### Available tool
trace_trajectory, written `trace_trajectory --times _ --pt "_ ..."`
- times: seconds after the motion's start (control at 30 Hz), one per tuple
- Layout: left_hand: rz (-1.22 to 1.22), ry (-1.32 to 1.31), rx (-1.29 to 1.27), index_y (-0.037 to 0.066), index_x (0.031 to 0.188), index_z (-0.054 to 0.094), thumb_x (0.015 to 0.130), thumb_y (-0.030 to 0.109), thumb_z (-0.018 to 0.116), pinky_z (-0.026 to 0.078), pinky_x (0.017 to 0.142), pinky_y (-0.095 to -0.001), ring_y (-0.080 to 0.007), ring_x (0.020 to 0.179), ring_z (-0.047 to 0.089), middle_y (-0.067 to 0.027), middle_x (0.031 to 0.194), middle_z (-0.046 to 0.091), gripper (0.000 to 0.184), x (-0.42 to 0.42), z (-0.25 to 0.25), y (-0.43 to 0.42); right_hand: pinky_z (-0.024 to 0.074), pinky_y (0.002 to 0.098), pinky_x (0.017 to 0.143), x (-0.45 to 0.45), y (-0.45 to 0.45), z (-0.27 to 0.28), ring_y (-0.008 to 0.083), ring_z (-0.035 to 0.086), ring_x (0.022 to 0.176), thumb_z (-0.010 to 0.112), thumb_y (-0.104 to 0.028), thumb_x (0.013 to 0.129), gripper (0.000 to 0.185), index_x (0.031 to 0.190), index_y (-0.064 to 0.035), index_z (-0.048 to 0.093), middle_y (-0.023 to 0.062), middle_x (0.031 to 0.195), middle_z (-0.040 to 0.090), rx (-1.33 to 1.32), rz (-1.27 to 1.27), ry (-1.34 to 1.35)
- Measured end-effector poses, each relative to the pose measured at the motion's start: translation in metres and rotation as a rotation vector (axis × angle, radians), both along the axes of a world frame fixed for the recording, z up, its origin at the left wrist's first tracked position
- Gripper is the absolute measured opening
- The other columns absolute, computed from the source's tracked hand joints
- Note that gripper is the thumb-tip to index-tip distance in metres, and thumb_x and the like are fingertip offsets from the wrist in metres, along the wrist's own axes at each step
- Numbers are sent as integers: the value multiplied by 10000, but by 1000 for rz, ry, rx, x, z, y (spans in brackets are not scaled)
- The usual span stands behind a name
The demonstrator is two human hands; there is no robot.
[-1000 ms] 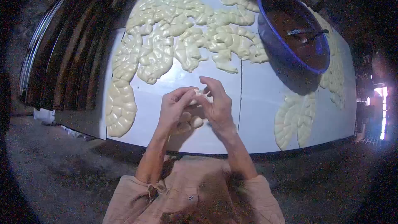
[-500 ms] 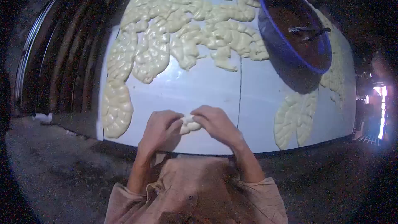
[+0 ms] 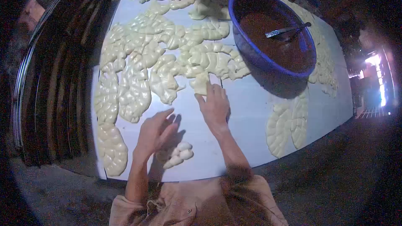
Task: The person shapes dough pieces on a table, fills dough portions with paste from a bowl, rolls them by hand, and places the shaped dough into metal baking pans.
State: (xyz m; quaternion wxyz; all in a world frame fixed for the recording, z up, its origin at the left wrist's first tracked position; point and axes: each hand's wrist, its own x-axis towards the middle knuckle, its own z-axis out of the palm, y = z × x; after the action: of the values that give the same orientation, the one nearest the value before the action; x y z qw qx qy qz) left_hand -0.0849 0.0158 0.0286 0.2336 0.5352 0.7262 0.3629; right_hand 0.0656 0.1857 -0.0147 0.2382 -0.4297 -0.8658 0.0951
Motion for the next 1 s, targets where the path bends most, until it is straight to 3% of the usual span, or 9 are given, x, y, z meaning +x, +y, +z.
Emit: trace_trajectory --times 0.13,0.27,0.33,0.4,0.5,0.53,0.8,0.97,1.0 --pt "-20 149 20 48 1176 636 863 181 682 508 767 -464 -360 898 658 -175 1047 679 344 -1 -2 75 523 390 713 -3 25 -20 285 618 739 649 -130 858 231 1053 -10 681 93 836 670 -50 13 89" --pt "-32 257 250 92 1057 681 821 157 701 521 707 -452 -353 780 670 -123 937 701 246 5 -38 131 442 250 561 21 38 6 90 542 648 532 -86 866 197 985 -21 675 16 789 614 -1062 -112 723" --pt "-66 253 236 84 991 695 805 143 708 514 691 -448 -350 749 667 -131 898 701 195 5 -39 139 436 250 558 29 40 13 93 532 638 560 -132 875 183 967 -30 680 27 789 621 -1122 -177 850" --pt "-100 240 200 65 891 709 797 124 707 501 662 -443 -346 719 662 -141 815 695 112 5 -43 145 437 270 568 31 39 26 91 521 637 651 -238 879 215 968 -43 672 29 766 614 -1113 -188 868" --pt "-134 74 308 81 900 677 827 146 686 436 650 -415 -297 716 647 -99 788 673 98 11 -31 136 472 276 598 20 38 30 105 582 707 690 -397 876 348 984 -68 658 37 831 638 -841 -181 253" --pt "-163 128 274 80 912 676 834 159 693 437 652 -410 -296 705 642 -100 797 680 113 11 -40 137 470 273 592 21 44 8 119 592 664 746 -370 845 372 969 -38 631 43 747 621 -663 -69 232" --pt "-116 2 129 70 1155 610 803 186 723 460 777 -451 -318 878 642 -119 967 675 387 16 -34 127 431 215 569 28 45 0 71 554 684 715 -127 875 279 1076 22 591 37 805 610 -1121 -79 786" --pt "-225 262 277 59 1358 519 800 148 708 456 842 -434 -294 1068 600 -110 1175 636 596 25 -52 149 487 258 631 35 49 -11 112 600 712 698 -148 862 269 1074 15 667 54 912 663 -944 -98 487" --pt "-181 251 308 38 1263 597 803 121 704 486 836 -426 -312 997 640 -142 1042 685 479 29 -44 152 468 247 618 33 47 -13 99 575 709 690 -128 859 259 1062 30 654 39 863 644 -813 -112 457"
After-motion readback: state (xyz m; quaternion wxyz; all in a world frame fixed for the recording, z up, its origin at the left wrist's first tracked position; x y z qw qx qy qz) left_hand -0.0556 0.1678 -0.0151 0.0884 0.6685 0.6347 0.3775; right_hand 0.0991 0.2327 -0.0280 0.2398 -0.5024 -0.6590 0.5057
